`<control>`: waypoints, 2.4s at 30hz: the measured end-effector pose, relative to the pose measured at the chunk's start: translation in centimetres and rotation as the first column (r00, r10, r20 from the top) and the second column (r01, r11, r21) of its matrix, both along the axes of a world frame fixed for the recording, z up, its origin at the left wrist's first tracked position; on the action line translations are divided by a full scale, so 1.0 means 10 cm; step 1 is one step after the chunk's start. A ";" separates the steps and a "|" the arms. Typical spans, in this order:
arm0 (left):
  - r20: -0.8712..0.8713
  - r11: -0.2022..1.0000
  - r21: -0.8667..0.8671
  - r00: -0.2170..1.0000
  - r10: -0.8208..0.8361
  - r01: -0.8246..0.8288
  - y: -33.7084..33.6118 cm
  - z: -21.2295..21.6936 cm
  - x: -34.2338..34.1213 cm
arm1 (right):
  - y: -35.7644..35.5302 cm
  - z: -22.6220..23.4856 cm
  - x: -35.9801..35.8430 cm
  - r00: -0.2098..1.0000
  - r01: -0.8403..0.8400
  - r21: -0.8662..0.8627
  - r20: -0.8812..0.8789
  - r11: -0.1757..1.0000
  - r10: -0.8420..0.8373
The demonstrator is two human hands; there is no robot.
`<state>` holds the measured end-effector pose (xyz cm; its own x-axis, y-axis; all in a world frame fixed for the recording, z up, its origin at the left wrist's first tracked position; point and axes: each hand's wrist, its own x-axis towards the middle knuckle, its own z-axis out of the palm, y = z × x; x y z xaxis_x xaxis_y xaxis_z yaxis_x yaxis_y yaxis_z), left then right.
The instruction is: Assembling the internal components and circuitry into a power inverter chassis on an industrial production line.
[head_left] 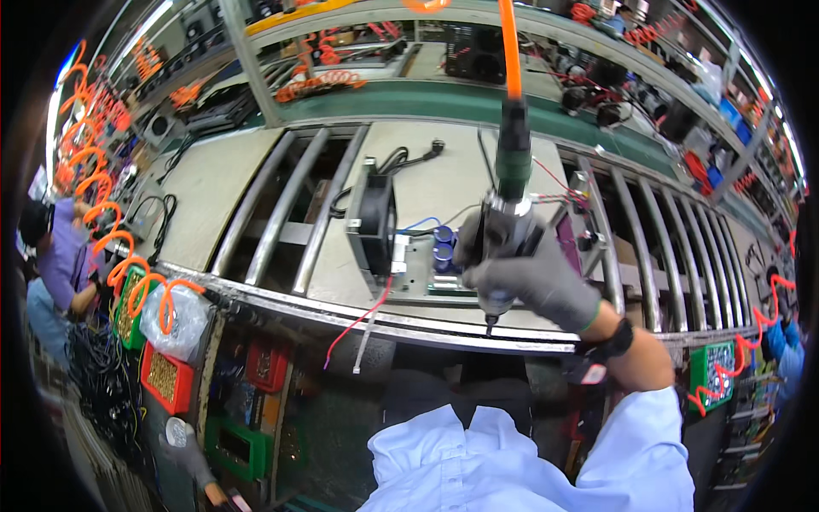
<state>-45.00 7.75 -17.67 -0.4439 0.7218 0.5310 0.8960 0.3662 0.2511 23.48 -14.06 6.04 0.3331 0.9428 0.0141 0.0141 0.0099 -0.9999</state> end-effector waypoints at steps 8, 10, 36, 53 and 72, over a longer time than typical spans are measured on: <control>0.352 0.522 0.117 0.457 -0.817 0.845 -1.23 0.72 3.01 | -0.35 -1.28 0.24 0.881 0.419 0.308 0.091 0.854 -0.465; 0.364 0.255 0.098 0.204 -0.909 0.962 -1.34 0.71 3.64 | -0.38 -1.37 0.25 0.856 0.460 0.319 0.090 0.829 -0.509; 0.205 -0.416 0.154 -0.441 -0.874 0.896 -1.35 0.10 5.65 | -0.47 -1.69 0.42 0.697 0.643 0.478 -0.042 0.598 -0.716; 0.221 -0.400 -0.003 -0.390 -0.894 0.916 -1.36 0.17 5.66 | -0.41 -1.44 0.11 0.803 0.583 0.416 -0.161 0.698 -0.574; 0.244 -0.422 0.070 -0.426 -0.871 0.904 -1.31 0.14 5.66 | -0.02 -1.52 0.10 0.913 0.381 0.393 -0.017 0.837 -0.408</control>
<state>11.60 -5.39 -16.23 0.8636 0.2148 0.4561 -0.0404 -0.8723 0.4873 24.48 -14.29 -9.16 0.6611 0.6483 0.3778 0.1627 0.3677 -0.9156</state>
